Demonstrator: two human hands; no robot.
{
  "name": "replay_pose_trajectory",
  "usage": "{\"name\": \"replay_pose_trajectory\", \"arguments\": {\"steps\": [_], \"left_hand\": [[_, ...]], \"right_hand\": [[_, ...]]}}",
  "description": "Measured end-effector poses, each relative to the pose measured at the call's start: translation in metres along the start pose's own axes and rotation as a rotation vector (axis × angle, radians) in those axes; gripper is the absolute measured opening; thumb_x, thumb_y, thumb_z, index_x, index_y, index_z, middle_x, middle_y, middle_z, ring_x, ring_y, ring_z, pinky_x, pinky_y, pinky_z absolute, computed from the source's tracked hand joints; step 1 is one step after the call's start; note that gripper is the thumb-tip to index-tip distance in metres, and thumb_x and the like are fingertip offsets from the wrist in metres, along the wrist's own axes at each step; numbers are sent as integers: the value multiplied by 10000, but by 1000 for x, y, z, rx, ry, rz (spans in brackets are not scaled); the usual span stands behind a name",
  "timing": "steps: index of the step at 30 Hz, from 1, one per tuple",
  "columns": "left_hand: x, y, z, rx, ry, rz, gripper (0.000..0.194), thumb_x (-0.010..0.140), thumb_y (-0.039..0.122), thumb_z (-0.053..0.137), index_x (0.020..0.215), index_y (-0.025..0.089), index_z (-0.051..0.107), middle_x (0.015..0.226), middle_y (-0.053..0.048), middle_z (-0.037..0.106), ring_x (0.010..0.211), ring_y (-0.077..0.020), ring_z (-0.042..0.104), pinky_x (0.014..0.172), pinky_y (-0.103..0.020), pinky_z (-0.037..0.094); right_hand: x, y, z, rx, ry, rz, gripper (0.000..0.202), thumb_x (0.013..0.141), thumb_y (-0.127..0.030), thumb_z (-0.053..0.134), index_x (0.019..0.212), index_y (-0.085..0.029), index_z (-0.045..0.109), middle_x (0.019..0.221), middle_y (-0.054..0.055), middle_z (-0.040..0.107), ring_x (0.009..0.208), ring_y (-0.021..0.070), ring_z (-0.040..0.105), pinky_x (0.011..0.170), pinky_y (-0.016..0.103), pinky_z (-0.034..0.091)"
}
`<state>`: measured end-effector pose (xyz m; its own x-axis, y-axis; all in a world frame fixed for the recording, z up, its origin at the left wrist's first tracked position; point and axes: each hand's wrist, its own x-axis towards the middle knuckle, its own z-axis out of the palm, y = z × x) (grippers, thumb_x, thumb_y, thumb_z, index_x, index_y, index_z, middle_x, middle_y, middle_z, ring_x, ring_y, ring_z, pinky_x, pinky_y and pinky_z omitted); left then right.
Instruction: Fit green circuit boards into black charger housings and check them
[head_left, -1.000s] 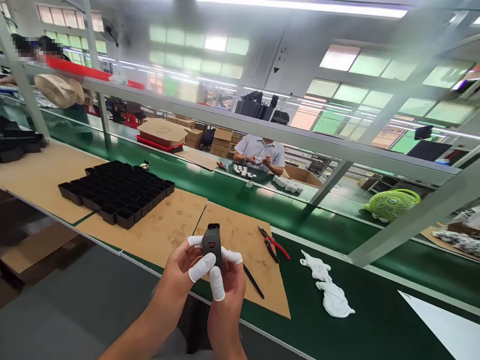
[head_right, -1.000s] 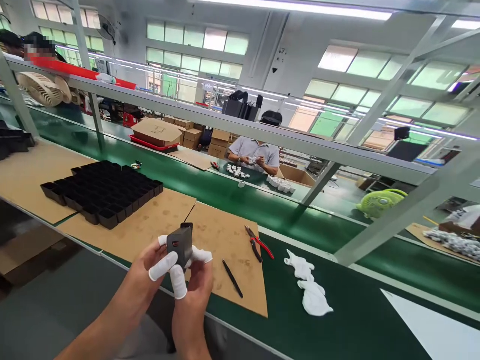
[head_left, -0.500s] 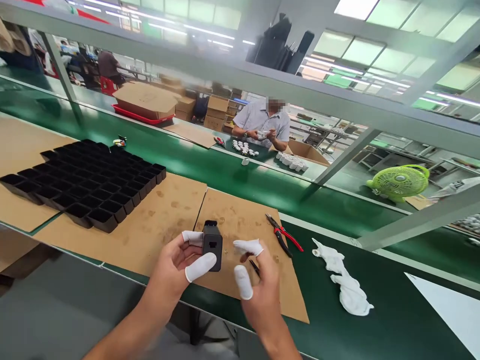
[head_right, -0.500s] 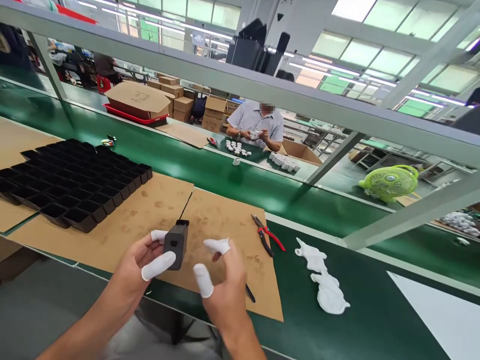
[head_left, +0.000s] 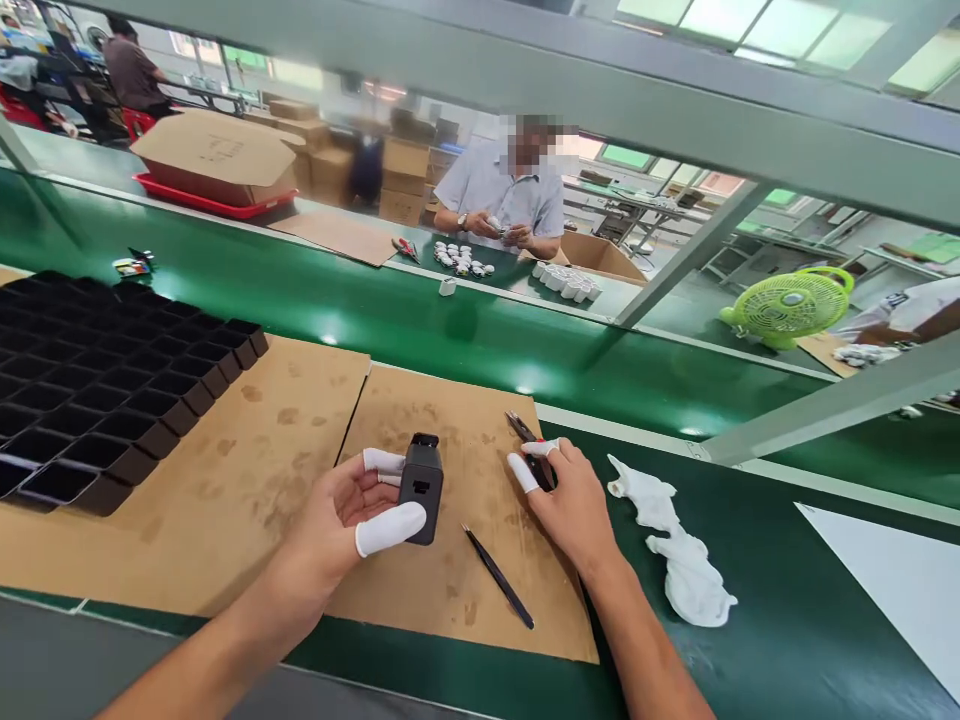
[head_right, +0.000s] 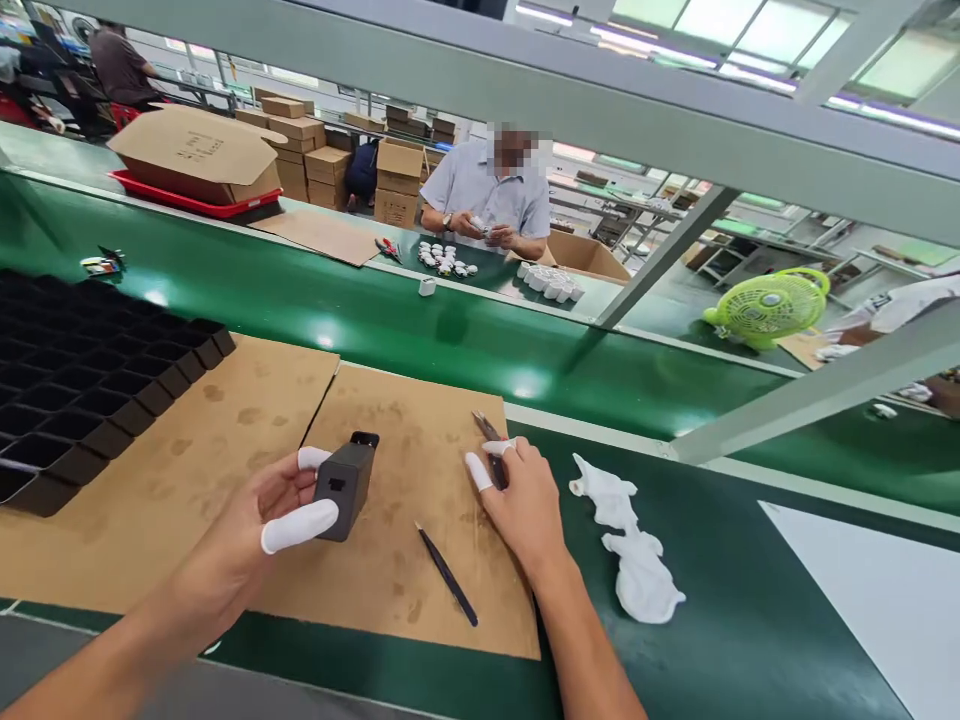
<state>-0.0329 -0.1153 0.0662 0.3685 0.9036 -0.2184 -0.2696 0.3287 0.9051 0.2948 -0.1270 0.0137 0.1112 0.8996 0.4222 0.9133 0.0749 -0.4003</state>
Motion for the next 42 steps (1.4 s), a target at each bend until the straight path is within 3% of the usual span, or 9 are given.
{"name": "replay_pose_trajectory", "arguments": {"steps": [9,15,20,24,27,30,34,37,42], "left_hand": [[55,-20,33,20,-94,-52,598,662,533,1091,1076,208,809,1070,-70,825,1010,-261,788,1011,-369,637],[64,-42,30,96,-70,-44,593,656,491,1108,1066,202,791,1117,-90,832,1039,-261,778,944,-335,656],[63,-46,27,111,-51,-85,578,661,445,1106,1079,211,783,1101,-74,836,1004,-240,772,938,-325,659],[65,-41,28,94,-11,-103,570,599,380,1117,1015,206,767,1054,-67,839,974,-243,772,903,-322,660],[66,-40,27,93,13,-117,549,610,389,1106,1001,205,767,1042,-64,833,965,-238,767,881,-310,653],[67,-42,27,89,30,-115,566,603,410,1110,1000,199,765,1021,-59,817,930,-222,753,858,-302,651],[68,-50,26,118,69,-59,538,644,436,1084,977,200,734,994,-54,792,909,-211,755,813,-288,653],[66,-54,26,203,84,-20,521,664,422,1071,973,205,711,957,-46,775,855,-196,744,739,-262,637],[64,-56,26,292,55,22,475,719,390,1040,992,212,694,1036,-74,818,877,-221,789,774,-305,679]], "right_hand": [[-18,-25,6,142,-64,-189,169,1111,-380,667,1112,-255,781,933,38,743,891,240,690,823,387,531],[-13,-8,-17,70,-64,-61,334,1083,-326,668,762,-243,626,773,13,662,735,206,580,761,378,413],[-26,-38,-27,138,-434,-133,325,958,-415,866,840,-253,611,796,-38,694,735,184,612,747,346,460],[-34,-53,-20,200,-561,-128,233,1008,-197,725,854,-255,559,841,-22,672,734,184,601,706,340,469],[-30,-49,-22,407,-495,75,217,1102,-261,653,890,-260,604,797,-30,657,682,167,591,630,309,483],[-24,-48,-27,552,-293,155,187,1096,-382,754,958,-261,722,783,-29,678,657,157,601,616,293,522],[-24,-59,-31,626,-73,100,80,1051,-248,804,1098,-298,845,939,16,765,728,160,688,603,271,553],[-25,-66,-33,624,-57,24,250,1049,-137,735,1141,-323,874,954,22,767,733,146,696,554,250,528],[-26,-67,-33,553,-34,-42,259,1032,-102,738,1072,-321,873,845,-4,757,663,139,670,542,266,517]]}}
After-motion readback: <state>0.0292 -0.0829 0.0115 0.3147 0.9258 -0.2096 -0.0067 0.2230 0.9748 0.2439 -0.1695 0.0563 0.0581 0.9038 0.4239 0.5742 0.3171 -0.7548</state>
